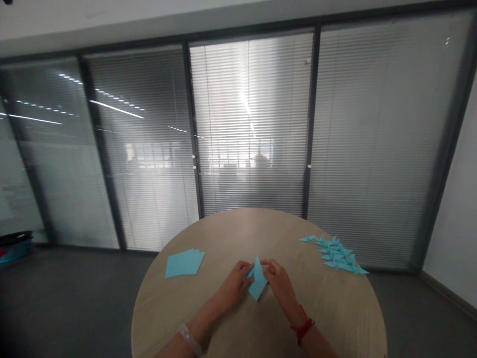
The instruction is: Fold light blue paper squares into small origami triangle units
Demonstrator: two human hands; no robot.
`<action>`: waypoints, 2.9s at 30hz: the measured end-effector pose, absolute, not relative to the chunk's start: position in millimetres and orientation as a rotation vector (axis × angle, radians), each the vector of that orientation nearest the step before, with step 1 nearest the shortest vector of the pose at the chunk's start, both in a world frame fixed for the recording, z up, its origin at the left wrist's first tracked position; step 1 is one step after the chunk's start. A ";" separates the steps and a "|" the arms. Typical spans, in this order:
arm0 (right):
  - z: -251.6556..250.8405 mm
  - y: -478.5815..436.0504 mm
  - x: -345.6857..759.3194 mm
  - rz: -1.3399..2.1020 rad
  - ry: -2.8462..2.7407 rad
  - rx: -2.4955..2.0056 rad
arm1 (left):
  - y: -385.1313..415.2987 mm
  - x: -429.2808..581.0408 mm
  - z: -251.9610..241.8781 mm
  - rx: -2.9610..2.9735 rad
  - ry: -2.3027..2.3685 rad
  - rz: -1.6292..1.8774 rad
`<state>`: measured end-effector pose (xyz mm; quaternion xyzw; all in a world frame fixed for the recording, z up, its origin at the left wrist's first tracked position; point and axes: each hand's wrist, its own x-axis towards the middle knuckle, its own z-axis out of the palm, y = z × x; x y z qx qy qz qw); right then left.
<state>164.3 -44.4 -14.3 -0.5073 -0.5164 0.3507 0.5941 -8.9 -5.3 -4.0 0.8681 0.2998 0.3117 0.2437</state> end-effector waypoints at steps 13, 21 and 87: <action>-19.5 -43.4 160.0 0.809 -1.255 -1.246 | 8.3 -12.8 11.0 1.839 0.866 1.052; -21.1 -45.7 160.2 0.755 -1.241 -1.271 | -6.1 0.4 9.9 1.942 0.910 0.989; -3.3 -67.9 157.5 0.221 -1.848 -0.998 | -9.3 -7.5 18.2 1.213 0.815 1.122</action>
